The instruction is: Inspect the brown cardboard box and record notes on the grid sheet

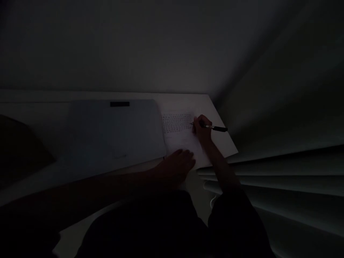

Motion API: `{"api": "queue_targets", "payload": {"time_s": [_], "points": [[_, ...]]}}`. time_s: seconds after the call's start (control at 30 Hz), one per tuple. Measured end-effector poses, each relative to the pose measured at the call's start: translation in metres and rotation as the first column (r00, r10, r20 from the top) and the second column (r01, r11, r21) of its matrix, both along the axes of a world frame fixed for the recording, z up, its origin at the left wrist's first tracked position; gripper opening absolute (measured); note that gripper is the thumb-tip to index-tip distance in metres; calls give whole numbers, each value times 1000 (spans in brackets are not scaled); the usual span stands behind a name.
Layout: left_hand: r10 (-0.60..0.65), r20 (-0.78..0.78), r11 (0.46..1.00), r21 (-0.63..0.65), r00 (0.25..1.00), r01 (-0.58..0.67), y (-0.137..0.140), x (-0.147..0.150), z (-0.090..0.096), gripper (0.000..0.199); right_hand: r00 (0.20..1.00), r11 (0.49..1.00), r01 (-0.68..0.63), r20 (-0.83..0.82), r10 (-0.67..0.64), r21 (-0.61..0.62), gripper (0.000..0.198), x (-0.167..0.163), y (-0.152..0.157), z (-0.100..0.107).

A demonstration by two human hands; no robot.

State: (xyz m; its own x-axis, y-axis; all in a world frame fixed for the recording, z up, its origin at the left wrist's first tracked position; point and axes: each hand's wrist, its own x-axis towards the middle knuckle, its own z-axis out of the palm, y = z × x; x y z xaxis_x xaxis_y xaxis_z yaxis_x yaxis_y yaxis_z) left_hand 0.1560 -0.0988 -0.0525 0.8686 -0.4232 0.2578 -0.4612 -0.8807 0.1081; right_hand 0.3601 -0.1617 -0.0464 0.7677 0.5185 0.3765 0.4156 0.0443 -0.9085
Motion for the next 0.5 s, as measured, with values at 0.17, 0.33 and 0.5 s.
{"api": "queue_targets", "payload": {"time_s": [0.17, 0.33, 0.5], "points": [[10, -4, 1000, 3, 1000, -10, 0, -1, -1, 36, 985, 972, -158, 41, 167, -175, 49, 5, -2, -6], [25, 4, 1000, -3, 1000, -25, 0, -2, -1, 34, 990, 948, -136, -17, 137, -288, 47, 1, 2, -7], [13, -37, 1000, 4, 999, -13, 2, -3, 4, 36, 989, 924, -145, -27, 144, -354, 46, 0, 3, -10]]}}
